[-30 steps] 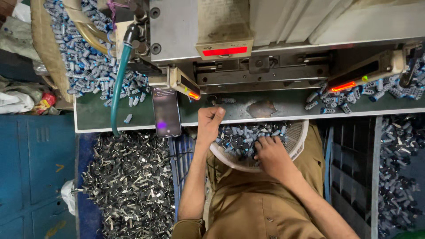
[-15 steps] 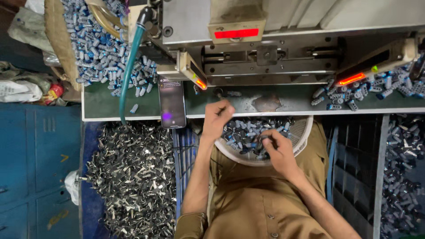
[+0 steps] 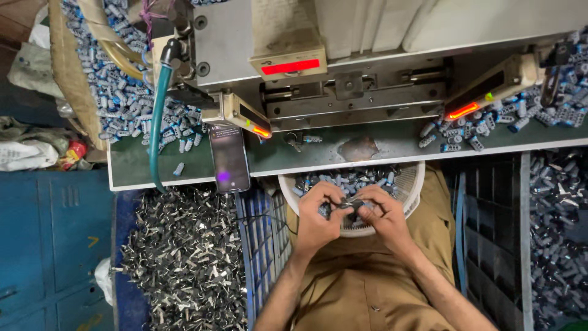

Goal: The person assembles small keychain components by hand. They pick up a metal key ring and a plastic housing from a white basket, fit them together, and place the finished unit into a machine slot. The process repeats continuously with parts drawn from the basket and bins nearby.

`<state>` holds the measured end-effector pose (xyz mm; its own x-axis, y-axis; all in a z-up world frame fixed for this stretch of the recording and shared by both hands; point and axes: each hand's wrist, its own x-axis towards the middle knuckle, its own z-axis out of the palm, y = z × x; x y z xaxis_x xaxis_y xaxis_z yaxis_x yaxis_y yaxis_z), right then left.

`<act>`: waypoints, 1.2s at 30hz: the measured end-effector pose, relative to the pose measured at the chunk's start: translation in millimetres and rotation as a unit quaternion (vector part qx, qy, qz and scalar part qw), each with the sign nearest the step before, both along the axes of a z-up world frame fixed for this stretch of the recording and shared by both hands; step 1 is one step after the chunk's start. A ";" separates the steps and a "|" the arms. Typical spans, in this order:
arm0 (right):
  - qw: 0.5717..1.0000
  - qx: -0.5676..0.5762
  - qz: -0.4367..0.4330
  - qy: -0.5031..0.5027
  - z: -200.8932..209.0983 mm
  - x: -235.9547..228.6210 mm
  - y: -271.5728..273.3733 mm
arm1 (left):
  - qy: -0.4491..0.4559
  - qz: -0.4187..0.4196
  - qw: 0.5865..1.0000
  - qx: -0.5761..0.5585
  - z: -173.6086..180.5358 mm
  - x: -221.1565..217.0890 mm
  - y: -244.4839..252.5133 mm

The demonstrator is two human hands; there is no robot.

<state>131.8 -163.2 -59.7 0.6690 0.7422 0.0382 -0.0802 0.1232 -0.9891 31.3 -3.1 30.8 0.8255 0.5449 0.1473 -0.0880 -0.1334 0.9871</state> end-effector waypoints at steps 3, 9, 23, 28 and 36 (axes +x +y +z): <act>0.977 -0.063 -0.045 -0.197 15.3 -0.4 7.3 | -0.042 -0.037 0.998 -0.016 -6.5 -1.9 0.3; 0.994 0.012 -0.101 -0.024 29.0 -2.6 18.8 | 0.000 0.036 0.993 -0.115 -14.4 9.6 -8.1; 0.979 0.045 -0.162 -0.113 94.5 73.1 52.1 | -0.215 -0.081 0.830 -0.508 -11.1 -51.7 51.6; 0.868 0.019 -0.139 -0.476 139.6 120.5 111.0 | -0.114 -0.062 0.981 -0.145 -23.3 -3.3 79.4; 0.933 0.061 -0.133 -0.329 131.7 139.8 141.3 | 0.057 0.049 0.997 0.023 -39.4 37.1 95.4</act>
<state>271.6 -22.0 72.0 0.6314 0.5164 0.5785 0.5883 0.1669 -0.7912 68.4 92.3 -8.6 0.7819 0.6179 0.0829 0.0397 -0.1821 0.9825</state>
